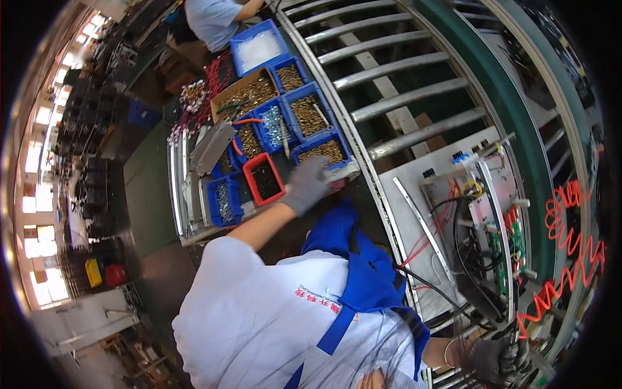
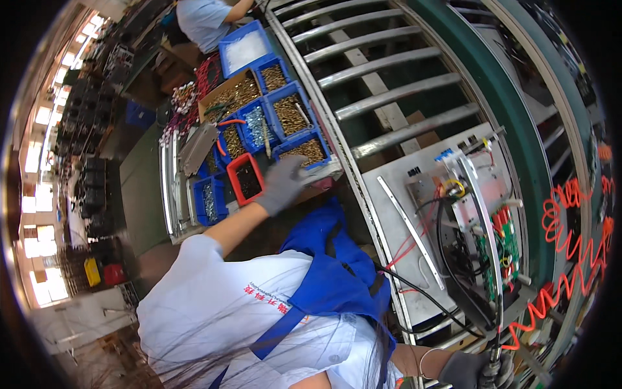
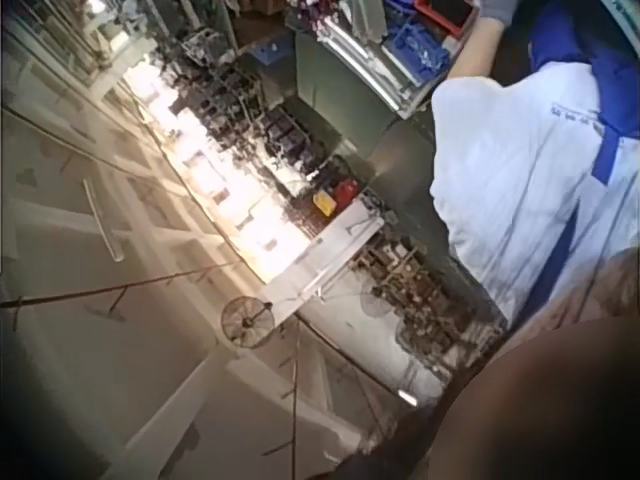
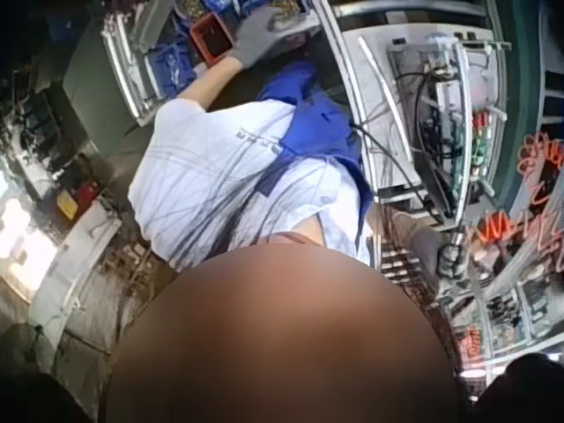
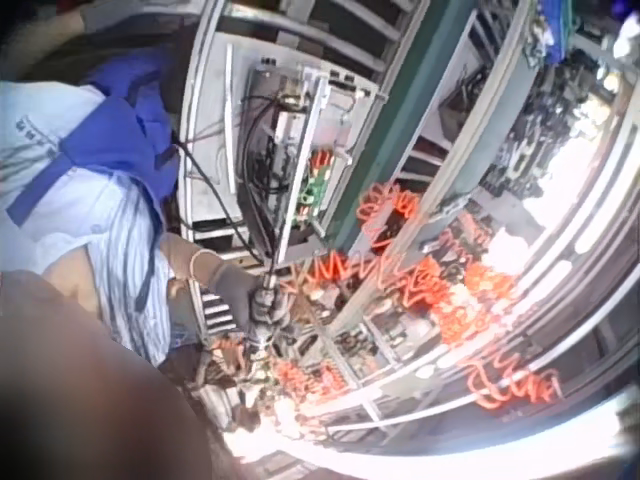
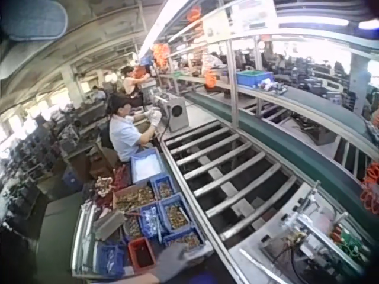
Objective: The person assembles an electronic device on a factory assembly line. They connect wires to a green circuit board, secure a metal casing using a pneumatic screwdriver, and organize components within the unit. The person handles various wires, screws, and electronic parts throughout the process.
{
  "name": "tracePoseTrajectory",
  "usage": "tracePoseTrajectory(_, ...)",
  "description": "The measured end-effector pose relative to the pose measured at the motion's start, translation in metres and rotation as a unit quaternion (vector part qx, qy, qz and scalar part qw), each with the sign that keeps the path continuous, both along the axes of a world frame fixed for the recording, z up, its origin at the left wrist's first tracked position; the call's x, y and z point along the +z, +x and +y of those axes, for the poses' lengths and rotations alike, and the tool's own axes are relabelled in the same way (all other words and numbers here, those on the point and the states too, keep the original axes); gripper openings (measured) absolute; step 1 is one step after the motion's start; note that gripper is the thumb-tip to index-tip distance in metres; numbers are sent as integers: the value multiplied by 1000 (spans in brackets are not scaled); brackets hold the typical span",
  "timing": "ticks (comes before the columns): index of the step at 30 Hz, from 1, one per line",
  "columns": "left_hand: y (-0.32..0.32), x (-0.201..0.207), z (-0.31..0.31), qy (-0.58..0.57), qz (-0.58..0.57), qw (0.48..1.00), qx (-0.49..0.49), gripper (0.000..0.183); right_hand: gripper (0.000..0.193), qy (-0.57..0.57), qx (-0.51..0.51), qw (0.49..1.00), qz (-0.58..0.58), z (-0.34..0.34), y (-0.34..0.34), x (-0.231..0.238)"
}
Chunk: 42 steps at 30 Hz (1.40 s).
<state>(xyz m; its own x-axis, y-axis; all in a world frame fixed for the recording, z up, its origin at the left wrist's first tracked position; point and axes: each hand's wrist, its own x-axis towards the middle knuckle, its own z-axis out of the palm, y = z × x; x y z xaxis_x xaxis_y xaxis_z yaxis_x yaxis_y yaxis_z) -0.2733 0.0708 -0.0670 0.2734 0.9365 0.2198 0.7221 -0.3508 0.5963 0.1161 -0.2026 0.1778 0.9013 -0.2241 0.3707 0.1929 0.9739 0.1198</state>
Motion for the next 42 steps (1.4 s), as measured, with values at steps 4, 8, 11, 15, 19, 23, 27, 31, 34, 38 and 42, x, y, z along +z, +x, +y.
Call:
tracePoseTrajectory(4,-151,-16,7,-245,248,919,182,24,28,-280,-81,955,-60,9,21,-25)
tracePoseTrajectory(8,-177,-58,-12,-222,257,939,55,26,36,-339,-86,934,-75,24,19,-40)
tracePoseTrajectory(11,-179,-66,-7,-195,236,952,9,25,27,-372,-175,911,-26,21,8,-45)
tracePoseTrajectory(15,-187,-60,-5,-171,183,968,-5,19,24,-346,-199,910,-109,99,-67,18)
tracePoseTrajectory(19,-178,-57,5,-179,223,958,-9,15,19,-368,-128,903,-182,65,-57,14)
tracePoseTrajectory(23,-151,-28,21,-202,273,940,-13,13,19,-402,-214,875,-166,39,-50,9)
tracePoseTrajectory(27,-179,-44,26,-138,339,930,-35,16,53,-411,-241,859,-186,8,-35,-6)
tracePoseTrajectory(31,-90,44,31,-383,9,923,42,22,68,-425,-219,863,-162,-15,-25,-17)
tracePoseTrajectory(34,46,115,4,-472,-193,857,-81,28,68,-451,-178,864,-136,-24,-25,-15)
tracePoseTrajectory(38,191,142,-62,-523,-244,746,-333,31,69,-430,-80,892,-110,-29,-26,-23)
tracePoseTrajectory(42,279,121,-119,-742,-335,485,-320,45,65,-416,-39,900,-122,-43,-25,-22)
